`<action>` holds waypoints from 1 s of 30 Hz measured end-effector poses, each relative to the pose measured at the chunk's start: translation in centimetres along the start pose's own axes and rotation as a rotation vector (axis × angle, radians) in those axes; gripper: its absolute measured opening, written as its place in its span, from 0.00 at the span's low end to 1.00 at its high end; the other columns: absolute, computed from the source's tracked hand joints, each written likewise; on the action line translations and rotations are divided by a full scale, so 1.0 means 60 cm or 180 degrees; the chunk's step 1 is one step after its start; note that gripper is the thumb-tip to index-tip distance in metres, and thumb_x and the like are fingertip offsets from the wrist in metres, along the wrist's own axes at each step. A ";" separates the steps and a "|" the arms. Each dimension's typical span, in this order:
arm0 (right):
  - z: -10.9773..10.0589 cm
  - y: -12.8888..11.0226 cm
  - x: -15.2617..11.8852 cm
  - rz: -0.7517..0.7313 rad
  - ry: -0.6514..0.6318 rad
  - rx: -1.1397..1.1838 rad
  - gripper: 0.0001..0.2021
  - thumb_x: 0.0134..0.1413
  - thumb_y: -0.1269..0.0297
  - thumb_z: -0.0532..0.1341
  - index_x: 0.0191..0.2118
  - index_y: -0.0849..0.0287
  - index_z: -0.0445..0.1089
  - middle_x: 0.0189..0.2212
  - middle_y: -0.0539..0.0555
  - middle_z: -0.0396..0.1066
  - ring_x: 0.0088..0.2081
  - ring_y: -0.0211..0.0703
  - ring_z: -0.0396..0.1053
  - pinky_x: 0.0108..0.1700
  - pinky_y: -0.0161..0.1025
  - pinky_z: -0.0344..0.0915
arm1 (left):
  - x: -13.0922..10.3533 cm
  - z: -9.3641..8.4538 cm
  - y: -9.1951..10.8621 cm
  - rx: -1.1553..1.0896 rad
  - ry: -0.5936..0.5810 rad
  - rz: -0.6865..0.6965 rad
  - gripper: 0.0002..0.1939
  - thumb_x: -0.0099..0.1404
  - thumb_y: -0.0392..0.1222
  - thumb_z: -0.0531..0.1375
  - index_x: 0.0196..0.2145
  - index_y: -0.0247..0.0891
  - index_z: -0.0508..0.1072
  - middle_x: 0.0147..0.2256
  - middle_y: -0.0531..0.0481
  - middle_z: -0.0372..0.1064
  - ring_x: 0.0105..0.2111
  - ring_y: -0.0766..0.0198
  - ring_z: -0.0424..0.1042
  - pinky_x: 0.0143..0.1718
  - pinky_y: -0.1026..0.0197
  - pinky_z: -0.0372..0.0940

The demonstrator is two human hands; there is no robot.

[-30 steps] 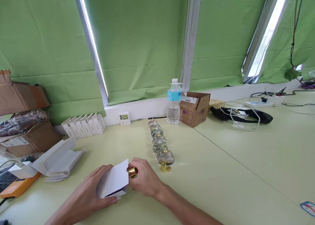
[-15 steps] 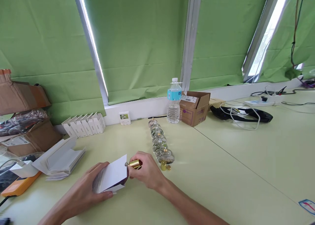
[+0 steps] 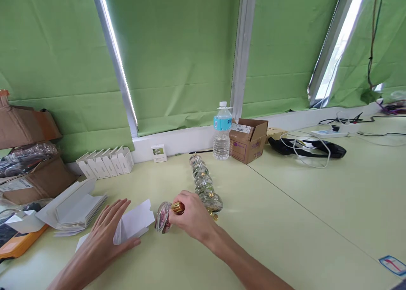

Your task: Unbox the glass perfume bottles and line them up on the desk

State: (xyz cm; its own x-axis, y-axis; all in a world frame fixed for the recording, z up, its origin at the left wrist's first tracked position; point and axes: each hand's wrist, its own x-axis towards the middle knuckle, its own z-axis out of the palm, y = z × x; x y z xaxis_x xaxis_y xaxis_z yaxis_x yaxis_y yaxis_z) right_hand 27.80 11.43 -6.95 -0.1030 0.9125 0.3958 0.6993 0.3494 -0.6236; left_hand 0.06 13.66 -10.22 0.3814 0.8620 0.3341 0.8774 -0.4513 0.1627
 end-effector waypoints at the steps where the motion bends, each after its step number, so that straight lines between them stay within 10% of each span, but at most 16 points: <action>1: -0.001 -0.004 -0.002 -0.0024 -0.0041 -0.0024 0.05 0.46 0.69 0.60 0.24 0.59 0.64 0.24 0.46 0.62 0.26 0.34 0.59 0.30 0.33 0.54 | -0.001 0.002 0.012 -0.0007 0.0160 0.0148 0.40 0.60 0.61 0.58 0.64 0.42 0.52 0.63 0.42 0.54 0.65 0.44 0.48 0.60 0.38 0.54; 10: -0.003 -0.038 -0.035 -0.0256 -0.0550 -0.0140 0.03 0.43 0.72 0.59 0.25 0.58 0.64 0.26 0.46 0.63 0.27 0.33 0.60 0.30 0.31 0.54 | -0.012 0.038 0.120 -0.0250 0.0233 0.1252 0.48 0.55 0.58 0.64 0.65 0.38 0.48 0.60 0.40 0.61 0.64 0.43 0.51 0.62 0.33 0.52; 30: -0.047 -0.068 -0.042 0.0041 -0.1078 0.0164 0.03 0.55 0.64 0.60 0.36 0.53 0.66 0.27 0.45 0.69 0.29 0.38 0.64 0.29 0.33 0.54 | -0.013 0.033 0.137 -0.0722 -0.0005 0.1221 0.38 0.52 0.41 0.61 0.60 0.38 0.54 0.55 0.41 0.66 0.60 0.46 0.59 0.64 0.36 0.48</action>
State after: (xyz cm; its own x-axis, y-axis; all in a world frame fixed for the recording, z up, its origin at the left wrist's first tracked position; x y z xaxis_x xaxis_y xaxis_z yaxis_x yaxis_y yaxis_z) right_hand 27.20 7.10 -3.54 -0.3293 0.9328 0.1467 0.6664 0.3397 -0.6638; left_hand 7.53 9.73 -10.97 0.6674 0.6225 0.4087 0.5864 -0.7776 0.2269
